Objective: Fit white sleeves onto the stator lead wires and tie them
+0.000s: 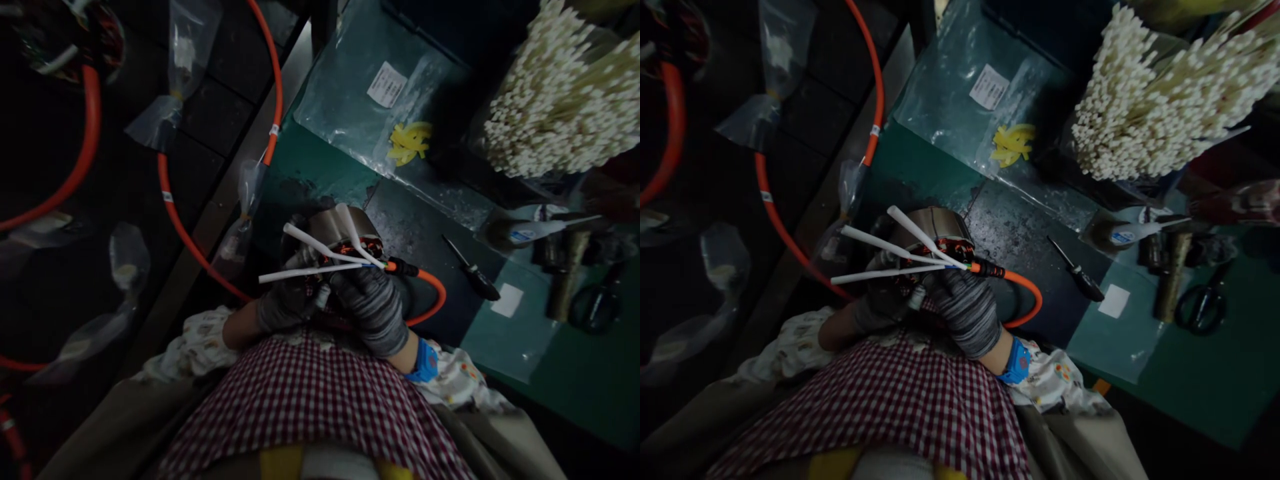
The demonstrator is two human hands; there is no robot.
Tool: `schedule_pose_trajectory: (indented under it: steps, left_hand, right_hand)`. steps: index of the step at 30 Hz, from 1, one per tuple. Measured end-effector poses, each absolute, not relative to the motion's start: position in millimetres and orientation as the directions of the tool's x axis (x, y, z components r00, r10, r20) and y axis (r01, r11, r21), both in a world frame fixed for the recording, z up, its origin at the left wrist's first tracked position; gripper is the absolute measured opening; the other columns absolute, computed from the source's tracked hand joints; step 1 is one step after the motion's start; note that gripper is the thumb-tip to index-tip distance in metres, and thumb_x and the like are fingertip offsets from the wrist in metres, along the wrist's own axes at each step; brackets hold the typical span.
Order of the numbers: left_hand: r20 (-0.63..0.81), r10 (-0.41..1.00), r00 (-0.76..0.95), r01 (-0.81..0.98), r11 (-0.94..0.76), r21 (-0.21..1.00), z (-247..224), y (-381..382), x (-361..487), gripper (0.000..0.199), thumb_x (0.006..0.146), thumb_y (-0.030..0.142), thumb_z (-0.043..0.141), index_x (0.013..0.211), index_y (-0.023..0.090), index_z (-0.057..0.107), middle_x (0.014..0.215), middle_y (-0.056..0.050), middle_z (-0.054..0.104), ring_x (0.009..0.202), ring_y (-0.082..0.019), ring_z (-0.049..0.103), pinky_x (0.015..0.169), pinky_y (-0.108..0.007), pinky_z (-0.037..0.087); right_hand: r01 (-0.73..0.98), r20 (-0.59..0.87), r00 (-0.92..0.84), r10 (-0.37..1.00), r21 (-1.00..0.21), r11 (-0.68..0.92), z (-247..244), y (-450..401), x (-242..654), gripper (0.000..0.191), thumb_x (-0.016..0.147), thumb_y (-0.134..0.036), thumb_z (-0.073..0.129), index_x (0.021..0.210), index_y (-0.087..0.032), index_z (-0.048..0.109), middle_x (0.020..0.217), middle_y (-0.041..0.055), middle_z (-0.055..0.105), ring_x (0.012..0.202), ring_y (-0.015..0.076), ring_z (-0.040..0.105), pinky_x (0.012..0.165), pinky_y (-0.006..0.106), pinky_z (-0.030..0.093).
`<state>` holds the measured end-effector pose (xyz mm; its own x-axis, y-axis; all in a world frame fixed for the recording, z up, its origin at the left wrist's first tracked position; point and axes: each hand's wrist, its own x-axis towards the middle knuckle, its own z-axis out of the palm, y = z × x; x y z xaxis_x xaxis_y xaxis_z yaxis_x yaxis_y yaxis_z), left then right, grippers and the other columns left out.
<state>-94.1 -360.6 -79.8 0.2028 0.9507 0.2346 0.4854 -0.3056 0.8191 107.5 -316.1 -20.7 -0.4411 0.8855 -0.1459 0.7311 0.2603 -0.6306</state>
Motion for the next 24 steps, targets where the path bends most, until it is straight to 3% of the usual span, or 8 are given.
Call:
schedule_pose_trajectory:
  steps: [4,6,9,10,12,15,18,24]
  left_hand:
    - [0.380,0.915,0.138,0.509,-0.395,0.765,-73.9,-348.3,-87.8,0.088,0.112,0.039,0.060,0.185,0.044,0.012,0.164,-0.011,0.065,0.145,-0.034,0.072,0.120,-0.055,0.068]
    - [0.427,0.899,0.097,0.504,-0.414,0.758,-70.9,-343.4,-83.1,0.080,0.113,0.041,0.059,0.184,0.041,0.020,0.156,-0.011,0.070,0.136,-0.033,0.077,0.113,-0.053,0.072]
    - [0.455,0.888,0.060,0.470,-0.428,0.772,-67.1,-339.5,-75.6,0.076,0.114,0.039,0.057,0.182,0.037,0.025,0.150,-0.012,0.073,0.132,-0.033,0.078,0.112,-0.054,0.072]
    - [0.458,0.887,0.056,0.465,-0.429,0.774,-65.2,-338.5,-73.6,0.076,0.113,0.037,0.057,0.183,0.037,0.025,0.151,-0.012,0.073,0.136,-0.034,0.076,0.117,-0.057,0.069]
    - [0.459,0.886,0.065,0.480,-0.431,0.764,-59.2,-335.9,-71.4,0.078,0.112,0.037,0.057,0.183,0.036,0.025,0.158,-0.013,0.068,0.153,-0.040,0.064,0.132,-0.066,0.055]
    - [0.426,0.896,0.126,0.509,-0.427,0.747,-47.1,-331.2,-73.5,0.083,0.109,0.035,0.059,0.183,0.039,0.022,0.179,-0.013,0.048,0.173,-0.045,0.038,0.142,-0.075,0.037]
    - [0.380,0.908,0.178,0.498,-0.416,0.761,-38.3,-327.4,-78.8,0.087,0.108,0.028,0.061,0.183,0.041,0.018,0.184,-0.013,0.038,0.173,-0.044,0.037,0.139,-0.076,0.040]
    - [0.429,0.869,0.244,0.455,-0.494,0.741,-38.8,-320.9,-84.8,0.073,0.109,0.030,0.065,0.176,0.030,0.035,0.180,-0.016,0.045,0.173,-0.046,0.037,0.139,-0.074,0.043]
  right_hand:
    - [0.696,-0.104,-0.399,0.911,-0.681,0.227,-17.9,-321.3,121.8,0.024,0.112,-0.036,0.068,0.109,-0.027,0.090,0.101,0.0099,0.085,0.092,0.0305,0.083,0.083,0.046,0.074]
    - [0.688,-0.070,-0.423,0.904,-0.674,0.270,-15.3,-323.6,137.0,0.020,0.111,-0.033,0.071,0.110,-0.035,0.091,0.100,0.0057,0.084,0.094,0.0292,0.082,0.090,0.049,0.073]
    - [0.783,0.033,-0.353,0.935,-0.537,0.314,-14.2,-321.6,153.1,0.011,0.106,-0.041,0.080,0.106,-0.044,0.090,0.106,0.0054,0.083,0.113,0.0351,0.079,0.110,0.062,0.066]
    - [0.823,0.070,-0.315,0.947,-0.477,0.309,-15.3,-319.4,154.2,0.010,0.103,-0.048,0.082,0.109,-0.043,0.089,0.113,0.0073,0.083,0.124,0.0386,0.075,0.115,0.066,0.062]
    - [0.874,0.098,-0.264,0.960,-0.396,0.281,-19.0,-313.8,150.8,0.031,0.101,-0.058,0.082,0.124,-0.038,0.086,0.132,0.0131,0.080,0.145,0.0451,0.064,0.122,0.071,0.055]
    - [0.879,0.027,-0.269,0.963,-0.402,0.257,-24.4,-305.0,144.1,0.051,0.102,-0.059,0.079,0.143,-0.029,0.078,0.155,0.0202,0.070,0.160,0.0493,0.050,0.124,0.074,0.051]
    - [0.852,-0.006,-0.328,0.945,-0.434,0.293,-27.2,-297.5,149.0,0.056,0.097,-0.062,0.084,0.141,-0.028,0.079,0.162,0.0209,0.065,0.156,0.0503,0.054,0.125,0.074,0.051]
    - [0.717,0.108,-0.413,0.904,-0.574,0.396,-44.2,-291.4,166.9,0.051,0.092,-0.055,0.092,0.135,-0.030,0.081,0.162,0.0166,0.063,0.154,0.0481,0.057,0.124,0.072,0.052]
